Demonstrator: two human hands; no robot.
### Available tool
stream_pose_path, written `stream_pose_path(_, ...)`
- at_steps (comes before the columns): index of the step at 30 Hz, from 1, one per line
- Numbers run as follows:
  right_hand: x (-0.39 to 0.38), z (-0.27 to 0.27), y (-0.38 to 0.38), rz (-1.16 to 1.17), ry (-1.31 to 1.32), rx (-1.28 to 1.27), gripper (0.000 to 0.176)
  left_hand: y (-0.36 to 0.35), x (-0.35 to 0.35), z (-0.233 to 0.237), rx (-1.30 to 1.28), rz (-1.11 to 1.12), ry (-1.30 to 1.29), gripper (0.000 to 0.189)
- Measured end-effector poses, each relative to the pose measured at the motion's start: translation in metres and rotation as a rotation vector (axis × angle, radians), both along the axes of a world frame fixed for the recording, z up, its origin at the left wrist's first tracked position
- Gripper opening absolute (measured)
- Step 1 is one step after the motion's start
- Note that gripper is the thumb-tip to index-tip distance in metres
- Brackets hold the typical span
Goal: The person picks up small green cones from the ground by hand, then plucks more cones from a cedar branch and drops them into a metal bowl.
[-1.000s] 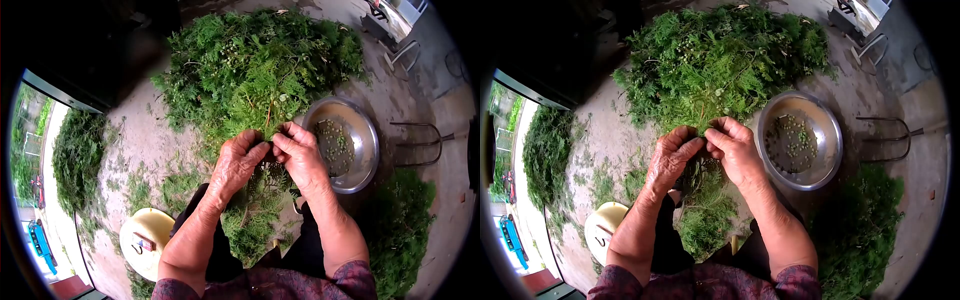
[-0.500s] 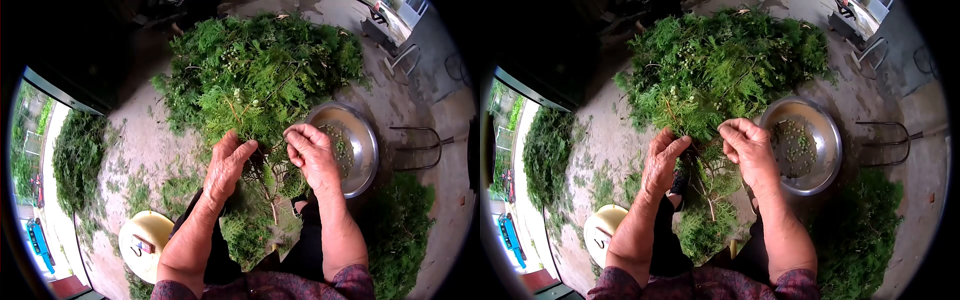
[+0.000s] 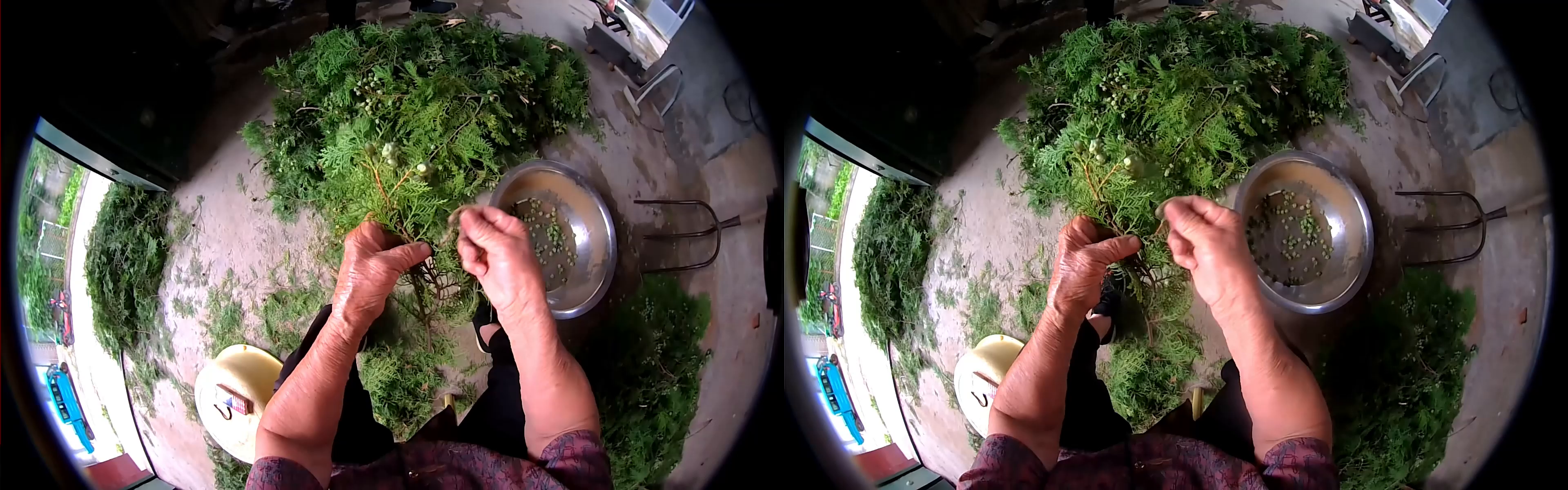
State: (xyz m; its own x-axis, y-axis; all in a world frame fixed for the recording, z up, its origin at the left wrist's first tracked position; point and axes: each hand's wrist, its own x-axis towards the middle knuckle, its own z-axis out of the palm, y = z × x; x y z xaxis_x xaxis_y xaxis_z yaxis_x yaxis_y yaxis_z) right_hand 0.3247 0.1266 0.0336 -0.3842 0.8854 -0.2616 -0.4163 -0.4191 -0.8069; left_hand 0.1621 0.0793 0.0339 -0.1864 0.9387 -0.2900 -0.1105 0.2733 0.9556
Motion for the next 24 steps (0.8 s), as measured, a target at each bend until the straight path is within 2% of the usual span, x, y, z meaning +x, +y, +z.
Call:
stream_pose_path(1,0.006,-0.002,0.008,-0.006,0.173,0.026,0.014,-0.001,0.0,0.002,0.037,0.022,-0.045,0.022)
stream_pose_path(3,0.008,0.001,0.014,-0.147,0.261,-0.042,0.013,-0.002,0.002,0.012,0.115,0.062,-0.13,0.024)
stream_pose_path(4,0.011,0.002,0.017,-0.098,0.346,-0.056,0.011,-0.002,0.0,0.01,0.11,0.042,-0.119,0.026)
stream_pose_path(7,0.008,0.009,0.013,-0.107,0.37,-0.093,0.012,-0.002,-0.004,0.005,0.099,-0.016,-0.049,0.026)
stream_pose_path(8,0.007,0.01,0.012,-0.116,0.383,-0.115,0.013,-0.001,-0.003,0.005,0.124,0.027,-0.06,0.024)
stream_pose_path(10,0.009,0.0,0.012,-0.098,0.288,-0.079,0.013,0.001,0.001,0.007,0.175,0.114,-0.082,0.021)
stream_pose_path(12,0.01,0.0,0.011,-0.072,0.181,-0.005,0.015,0.0,-0.005,0.005,0.077,0.101,-0.012,0.021)
stream_pose_path(14,0.009,0.004,0.011,-0.055,0.221,-0.009,0.016,0.002,-0.004,-0.001,0.034,0.139,-0.019,0.02)
stream_pose_path(17,0.009,0.006,0.01,-0.061,0.203,-0.012,0.019,0.001,0.0,-0.001,0.133,0.188,-0.072,0.017)
stream_pose_path(21,0.0,0.009,0.002,-0.064,0.084,0.031,0.019,0.001,0.001,0.006,0.137,0.095,-0.171,0.027)
stream_pose_path(23,-0.006,0.006,-0.003,-0.077,-0.035,0.065,0.019,0.003,0.0,0.009,-0.016,0.003,-0.225,0.041)
stream_pose_path(24,-0.012,0.007,-0.006,-0.106,-0.08,0.04,0.021,0.002,0.002,0.013,-0.009,-0.035,-0.268,0.045)
